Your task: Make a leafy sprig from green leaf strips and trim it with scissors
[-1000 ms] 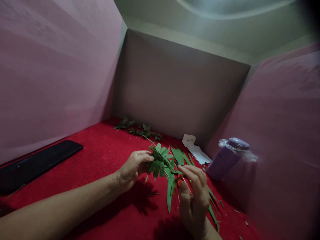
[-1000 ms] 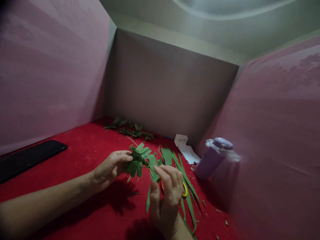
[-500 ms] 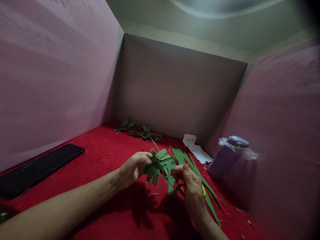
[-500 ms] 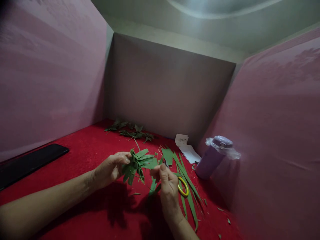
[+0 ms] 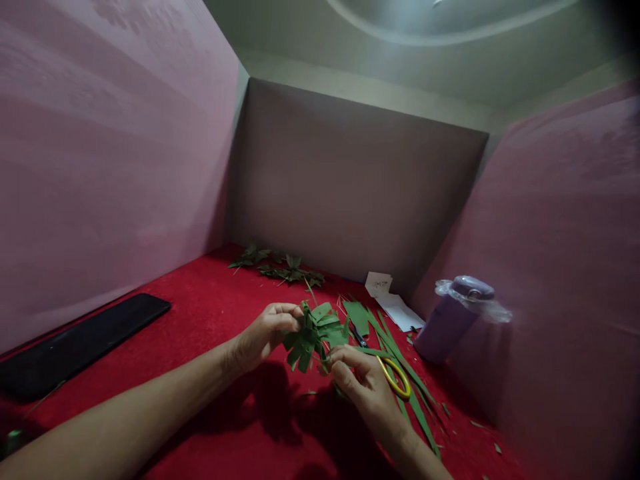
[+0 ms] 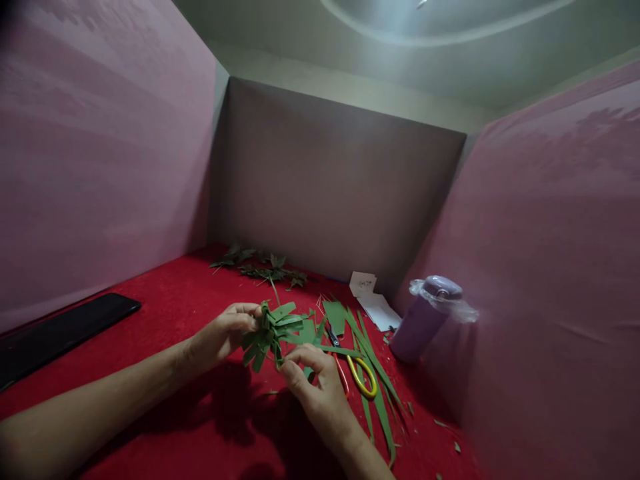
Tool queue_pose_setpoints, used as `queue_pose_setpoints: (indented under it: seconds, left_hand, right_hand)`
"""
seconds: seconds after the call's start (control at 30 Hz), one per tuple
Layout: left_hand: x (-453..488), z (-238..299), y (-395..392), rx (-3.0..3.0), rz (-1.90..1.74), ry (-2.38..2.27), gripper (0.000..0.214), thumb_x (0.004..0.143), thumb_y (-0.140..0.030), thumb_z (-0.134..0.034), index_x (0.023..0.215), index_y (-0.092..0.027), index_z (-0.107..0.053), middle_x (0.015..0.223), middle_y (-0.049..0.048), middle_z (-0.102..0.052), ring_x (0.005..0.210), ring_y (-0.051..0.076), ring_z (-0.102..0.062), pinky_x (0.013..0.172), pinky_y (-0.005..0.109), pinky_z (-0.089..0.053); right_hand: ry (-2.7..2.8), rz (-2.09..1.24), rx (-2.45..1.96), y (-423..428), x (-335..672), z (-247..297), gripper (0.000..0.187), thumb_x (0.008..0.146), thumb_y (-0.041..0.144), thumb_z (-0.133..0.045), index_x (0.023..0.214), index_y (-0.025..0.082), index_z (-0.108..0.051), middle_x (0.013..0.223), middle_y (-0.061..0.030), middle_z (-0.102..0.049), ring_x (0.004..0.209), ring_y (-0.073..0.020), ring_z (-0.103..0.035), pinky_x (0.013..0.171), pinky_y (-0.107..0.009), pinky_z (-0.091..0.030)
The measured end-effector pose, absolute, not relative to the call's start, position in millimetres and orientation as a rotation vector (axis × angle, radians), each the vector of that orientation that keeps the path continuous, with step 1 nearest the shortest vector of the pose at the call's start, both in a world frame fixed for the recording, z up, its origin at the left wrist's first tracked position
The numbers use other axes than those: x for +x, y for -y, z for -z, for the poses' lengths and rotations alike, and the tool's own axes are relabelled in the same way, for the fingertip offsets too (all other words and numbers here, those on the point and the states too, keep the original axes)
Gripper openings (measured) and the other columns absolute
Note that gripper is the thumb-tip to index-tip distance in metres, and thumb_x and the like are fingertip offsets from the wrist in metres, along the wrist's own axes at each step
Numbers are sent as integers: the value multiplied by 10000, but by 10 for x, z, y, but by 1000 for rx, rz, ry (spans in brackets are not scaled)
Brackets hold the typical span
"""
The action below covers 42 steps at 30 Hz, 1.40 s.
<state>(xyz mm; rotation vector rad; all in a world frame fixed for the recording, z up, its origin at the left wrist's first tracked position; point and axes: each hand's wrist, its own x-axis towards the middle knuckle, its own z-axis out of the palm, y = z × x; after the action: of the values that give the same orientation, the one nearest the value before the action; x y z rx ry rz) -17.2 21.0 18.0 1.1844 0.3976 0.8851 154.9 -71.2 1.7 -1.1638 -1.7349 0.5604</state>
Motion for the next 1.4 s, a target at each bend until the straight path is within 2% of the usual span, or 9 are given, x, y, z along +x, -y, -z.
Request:
queue_pose_setpoints:
  seconds: [0.17, 0.47, 0.7, 0.87, 1.03, 1.2, 1.4]
  left_hand:
    - [-232, -243, -248, 1232, -890, -391, 90, 572, -181, -552, 611, -128, -613, 572, 48, -632, 453, 136, -512, 457, 254, -367]
    - [-247, -248, -256, 1281, -907, -387, 120, 582, -185, -546, 632, -140, -645, 614, 53, -644, 533, 158, -533, 529, 282, -395]
    - [-228, -206, -268, 1284, -900, -338, 96, 571, -150, -542, 610, -132, -628, 594, 36, -620, 572, 158, -531, 600, 287, -389]
    - [-216, -218, -290, 1257, -939, -322, 203, 594, -133, -561, 786, -150, -625, 705, 31, -630, 635, 155, -548, 634, 288, -396]
    - [-216, -232, -298, 1223, -1032, -367, 335, 628, -139, -600, 960, -178, -582, 859, 47, -629, 782, 176, -565, 690, 293, -404]
    - [-221, -204, -306, 1221, -1121, -463, 297, 665, -222, -627, 954, -171, -585, 853, 47, -628, 788, 177, -568, 693, 291, -403]
    - [-206, -159, -313, 1208, -1145, -495, 261, 691, -254, -630, 933, -165, -595, 828, 41, -640, 766, 170, -573, 703, 295, -400]
  right_hand:
    - [1755, -600, -1191, 729, 1512, -59, 252, 817, 346, -539, 653, 170, -616, 675, -13, -575, 685, -163, -511, 684, -274, -370]
    - [1698, -699, -1178, 746, 1455, -83, 278, 850, 327, -480, 673, 168, -623, 687, -12, -599, 683, -164, -537, 665, -261, -381]
    - [1607, -703, -1204, 698, 1476, 30, 207, 806, 311, -552, 653, 173, -574, 616, 30, -523, 615, -129, -472, 589, -225, -349]
    - [1403, -837, -1175, 671, 1480, 35, 221, 748, 341, -608, 619, 163, -591, 588, 21, -516, 570, -125, -446, 547, -219, -336]
    - [1250, -978, -1056, 677, 1477, -36, 228, 726, 319, -628, 566, 161, -586, 555, 18, -529, 567, -122, -451, 589, -222, -348]
    - [1097, -1168, -986, 672, 1496, -22, 192, 715, 299, -641, 594, 153, -612, 607, -4, -574, 618, -127, -489, 611, -220, -358]
    - [971, -1349, -925, 694, 1480, -4, 163, 720, 269, -650, 631, 135, -628, 612, -14, -591, 582, -102, -492, 584, -196, -360]
